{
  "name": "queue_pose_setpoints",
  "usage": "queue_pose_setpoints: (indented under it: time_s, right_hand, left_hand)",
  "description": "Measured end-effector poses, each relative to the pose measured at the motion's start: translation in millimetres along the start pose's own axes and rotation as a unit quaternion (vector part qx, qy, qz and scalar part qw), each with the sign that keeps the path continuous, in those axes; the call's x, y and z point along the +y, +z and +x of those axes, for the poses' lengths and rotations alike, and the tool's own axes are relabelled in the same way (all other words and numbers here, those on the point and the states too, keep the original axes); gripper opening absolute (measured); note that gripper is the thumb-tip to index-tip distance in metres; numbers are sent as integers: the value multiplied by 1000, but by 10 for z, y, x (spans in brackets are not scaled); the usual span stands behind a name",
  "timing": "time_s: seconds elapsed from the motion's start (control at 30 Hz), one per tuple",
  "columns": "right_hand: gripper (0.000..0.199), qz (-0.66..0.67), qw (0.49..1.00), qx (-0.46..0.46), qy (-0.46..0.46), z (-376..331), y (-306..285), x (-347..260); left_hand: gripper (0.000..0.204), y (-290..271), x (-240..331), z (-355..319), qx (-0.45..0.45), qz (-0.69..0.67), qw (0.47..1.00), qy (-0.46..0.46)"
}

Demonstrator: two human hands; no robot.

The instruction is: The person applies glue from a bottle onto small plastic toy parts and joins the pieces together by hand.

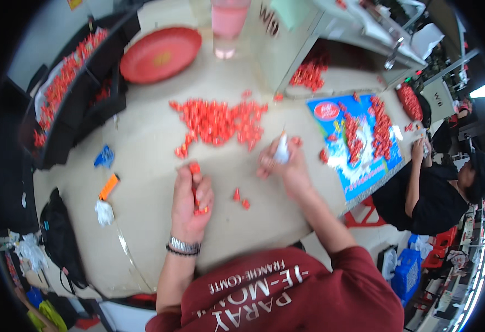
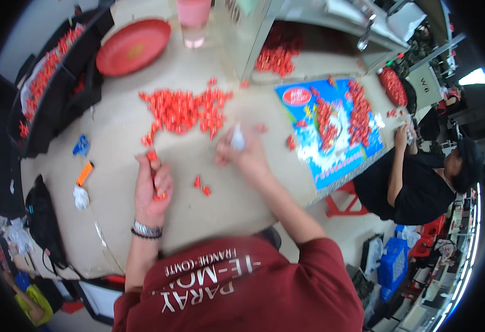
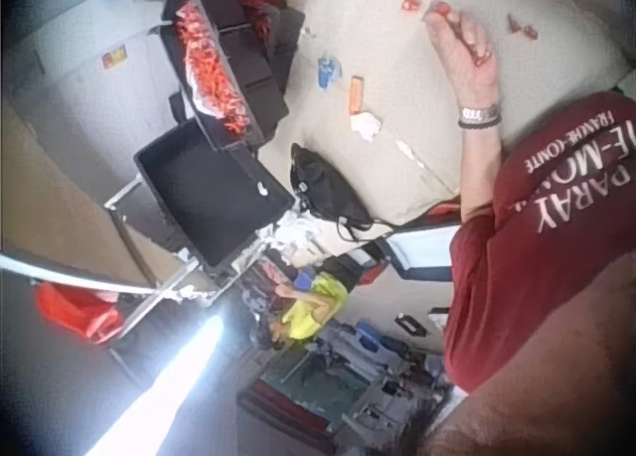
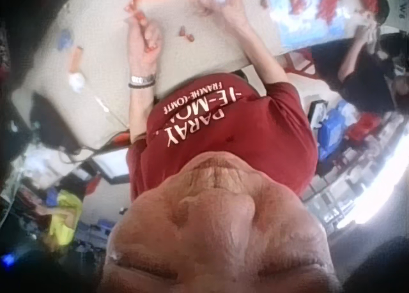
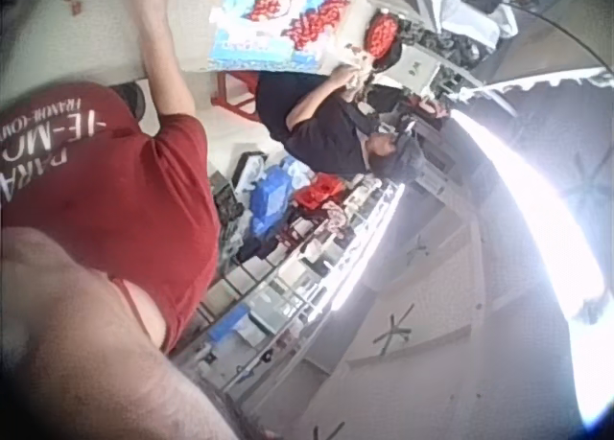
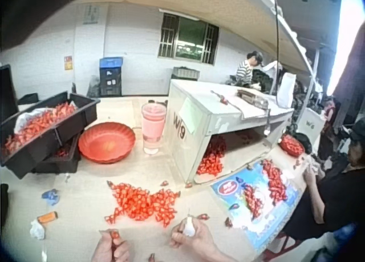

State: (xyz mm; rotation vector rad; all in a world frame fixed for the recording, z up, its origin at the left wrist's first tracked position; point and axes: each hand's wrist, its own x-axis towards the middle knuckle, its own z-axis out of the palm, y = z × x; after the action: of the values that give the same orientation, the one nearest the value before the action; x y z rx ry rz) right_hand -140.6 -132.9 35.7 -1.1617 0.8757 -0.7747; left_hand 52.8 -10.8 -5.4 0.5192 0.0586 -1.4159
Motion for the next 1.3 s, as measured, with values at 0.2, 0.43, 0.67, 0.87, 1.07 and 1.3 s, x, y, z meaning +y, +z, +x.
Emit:
queue_pose_setpoints:
  time_s: [0.2, 0.43, 0.67, 0.87, 1.07, 1.3]
  right_hand:
    - [13, -24, 999, 12, -33, 41, -103, 174]
    - [22, -348, 901, -126, -228, -153, 171, 199]
    - [31, -529, 804, -175, -206, -310, 416, 118]
    - [25, -550, 797, -184, -171, -333, 443, 56]
    - [17, -496, 833, -150, -195, -239, 380, 160]
    - [17, -362, 894, -139, -226, -32, 321, 61]
  left_hand:
    - [26, 178, 15, -112, 0, -8, 999, 34]
    - [22, 95, 100, -38, -49, -53, 996, 45]
    - [23, 145, 205, -67, -65, -83, 992, 71]
    - [22, 160, 205, -66, -57, -91, 991, 76]
    - [24, 119, 226, -44, -74, -80, 992, 71]
    - [20, 167, 207, -57, -43, -85, 993, 70]
